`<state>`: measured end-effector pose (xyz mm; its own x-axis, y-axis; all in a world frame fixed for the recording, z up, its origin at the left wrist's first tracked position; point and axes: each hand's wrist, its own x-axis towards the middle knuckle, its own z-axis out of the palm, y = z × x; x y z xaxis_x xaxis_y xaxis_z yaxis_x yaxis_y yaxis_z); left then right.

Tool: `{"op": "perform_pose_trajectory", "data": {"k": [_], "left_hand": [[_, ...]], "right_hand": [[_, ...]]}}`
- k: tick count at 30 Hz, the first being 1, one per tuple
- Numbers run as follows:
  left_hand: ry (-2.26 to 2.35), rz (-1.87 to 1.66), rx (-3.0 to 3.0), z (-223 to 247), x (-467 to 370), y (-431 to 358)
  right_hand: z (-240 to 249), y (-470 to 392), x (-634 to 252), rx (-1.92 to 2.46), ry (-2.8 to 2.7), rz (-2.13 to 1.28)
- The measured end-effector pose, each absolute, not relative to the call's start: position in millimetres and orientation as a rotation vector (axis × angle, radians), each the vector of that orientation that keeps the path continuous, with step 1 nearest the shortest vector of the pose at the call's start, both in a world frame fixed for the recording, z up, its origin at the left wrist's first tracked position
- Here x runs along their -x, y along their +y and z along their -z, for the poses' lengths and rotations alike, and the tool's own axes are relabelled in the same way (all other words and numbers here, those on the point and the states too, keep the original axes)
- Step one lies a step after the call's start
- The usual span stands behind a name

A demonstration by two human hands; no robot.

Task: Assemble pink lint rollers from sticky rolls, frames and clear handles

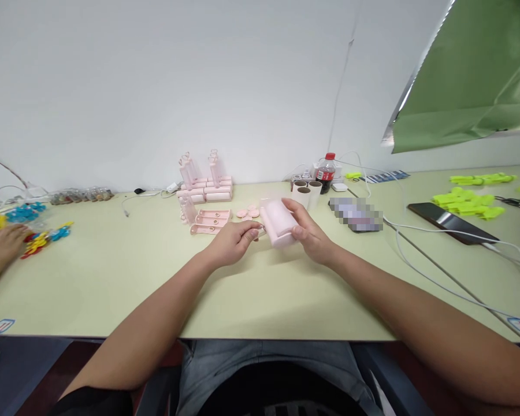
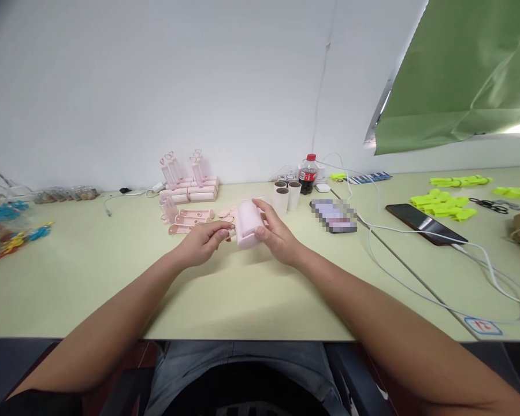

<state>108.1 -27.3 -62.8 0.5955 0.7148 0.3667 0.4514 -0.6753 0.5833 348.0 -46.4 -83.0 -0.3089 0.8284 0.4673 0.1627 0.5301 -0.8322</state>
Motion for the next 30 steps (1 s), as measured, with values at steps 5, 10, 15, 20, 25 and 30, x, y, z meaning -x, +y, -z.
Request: {"op": "perform_pose_trajectory", "data": {"k": [5, 10, 15, 20, 25, 30], "left_hand": [[1.085, -1.106, -2.221, 68.1, -110.4, -21.3], [1.027, -1.249, -1.941, 75.1, -122.0, -22.0], [0.922, -1.077, -1.886, 73.6, -128.8, -30.6], [0.661, -0.970, -1.739, 64.7, -114.4, -32.0], [0.736, -1.157, -2.126, 52.0, -110.7, -40.5], [1.097, -1.338, -2.199, 32.1, -118.3, -35.6]], "right_hand": [[84.6, -42.0, -347.3, 0.796, -1.650, -0.926], [83.6, -43.9, -339.6, 0.793, -1.565, -1.085], [74.4, -51.0, -334.6, 0.800, -1.299, -1.234], [65.9, -50.0, -336.8, 0.796, -1.052, -1.401], [64.5, -47.8, -337.0, 0.823, -0.863, -1.549], [65.6, -51.8, -332.9, 0.832, -0.922, -1.575]]}}
